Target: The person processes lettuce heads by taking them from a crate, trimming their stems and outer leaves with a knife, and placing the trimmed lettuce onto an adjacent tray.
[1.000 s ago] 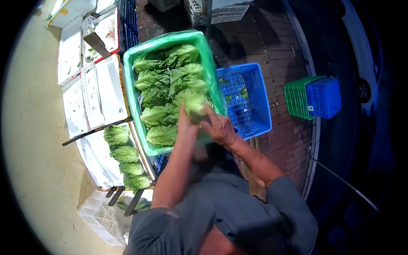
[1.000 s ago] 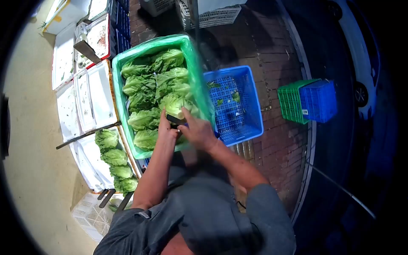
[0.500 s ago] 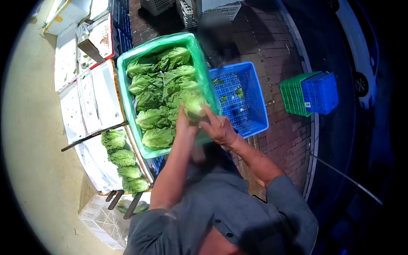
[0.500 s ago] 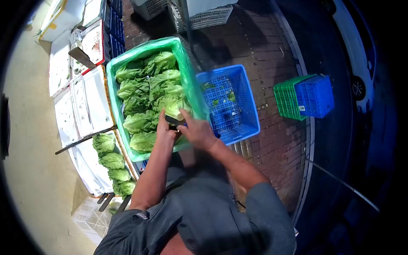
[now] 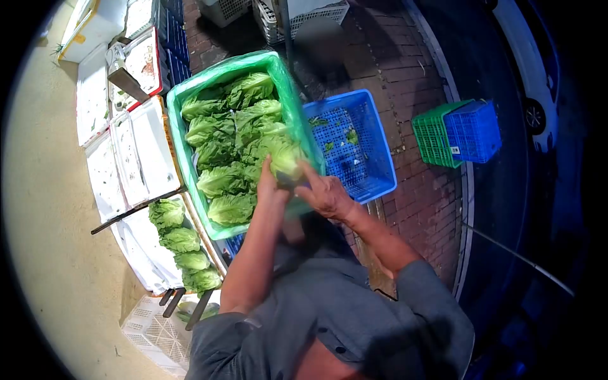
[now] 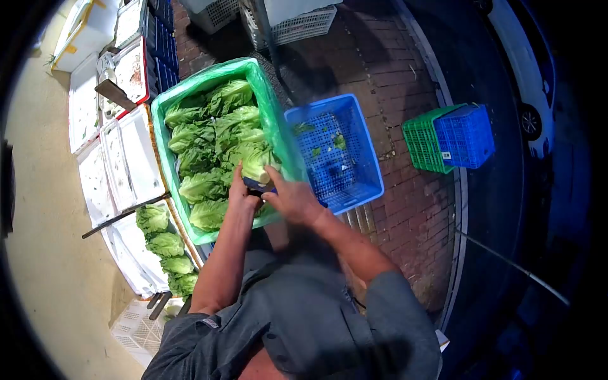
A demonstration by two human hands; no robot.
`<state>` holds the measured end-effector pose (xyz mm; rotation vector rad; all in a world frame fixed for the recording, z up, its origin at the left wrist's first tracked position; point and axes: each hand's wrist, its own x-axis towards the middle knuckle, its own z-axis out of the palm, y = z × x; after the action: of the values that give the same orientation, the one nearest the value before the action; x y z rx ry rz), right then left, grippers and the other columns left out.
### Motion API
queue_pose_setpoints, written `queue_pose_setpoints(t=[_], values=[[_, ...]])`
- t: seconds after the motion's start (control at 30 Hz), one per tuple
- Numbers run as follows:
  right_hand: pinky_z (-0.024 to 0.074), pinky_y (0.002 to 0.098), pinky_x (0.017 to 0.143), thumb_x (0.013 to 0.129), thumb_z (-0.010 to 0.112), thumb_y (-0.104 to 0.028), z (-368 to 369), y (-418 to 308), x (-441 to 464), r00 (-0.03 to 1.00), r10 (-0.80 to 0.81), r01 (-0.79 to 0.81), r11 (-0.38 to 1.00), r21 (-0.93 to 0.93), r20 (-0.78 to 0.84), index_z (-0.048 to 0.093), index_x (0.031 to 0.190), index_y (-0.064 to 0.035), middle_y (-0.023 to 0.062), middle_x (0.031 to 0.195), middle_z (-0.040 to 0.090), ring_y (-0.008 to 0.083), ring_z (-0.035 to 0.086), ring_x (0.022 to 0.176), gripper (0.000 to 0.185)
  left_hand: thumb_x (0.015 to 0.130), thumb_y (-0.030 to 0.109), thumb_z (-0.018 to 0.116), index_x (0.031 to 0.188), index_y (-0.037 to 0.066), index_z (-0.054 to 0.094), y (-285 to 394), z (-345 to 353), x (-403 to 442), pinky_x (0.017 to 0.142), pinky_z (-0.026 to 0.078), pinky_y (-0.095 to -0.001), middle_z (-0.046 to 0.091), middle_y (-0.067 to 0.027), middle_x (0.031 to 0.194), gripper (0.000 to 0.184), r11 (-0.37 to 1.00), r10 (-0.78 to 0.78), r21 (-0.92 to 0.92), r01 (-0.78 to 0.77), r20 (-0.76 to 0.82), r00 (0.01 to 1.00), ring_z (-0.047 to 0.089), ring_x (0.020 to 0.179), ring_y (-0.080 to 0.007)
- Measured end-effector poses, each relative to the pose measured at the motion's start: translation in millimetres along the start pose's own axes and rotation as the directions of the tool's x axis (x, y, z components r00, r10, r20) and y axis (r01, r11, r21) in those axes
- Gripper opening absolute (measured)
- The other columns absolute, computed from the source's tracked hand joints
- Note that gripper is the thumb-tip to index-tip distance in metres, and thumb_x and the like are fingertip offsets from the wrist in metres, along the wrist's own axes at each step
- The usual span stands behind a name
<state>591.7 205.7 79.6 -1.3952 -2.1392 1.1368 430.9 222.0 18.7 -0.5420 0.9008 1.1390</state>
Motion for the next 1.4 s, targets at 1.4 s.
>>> queue_pose_setpoints(t=[1.4], values=[[0.0551,0.0365,0.077,0.093,0.060,-0.009,-30,53,-39,0.979,-0.046,0.087,0.975,0.203,-0.198,0.051,0.140,-0.0085,0.0160,0.110,0.069,0.0310,0.069,0.092,0.048,0.098,0.040,0.054,0.131,0.003,0.051,-30,15,10,0.097,0.050,-0.0491,0.062,-0.0161,0.121,0.050,0.992,-0.065,0.116,0.058,0.057,0.996,0.062,0.109,-0.0332]])
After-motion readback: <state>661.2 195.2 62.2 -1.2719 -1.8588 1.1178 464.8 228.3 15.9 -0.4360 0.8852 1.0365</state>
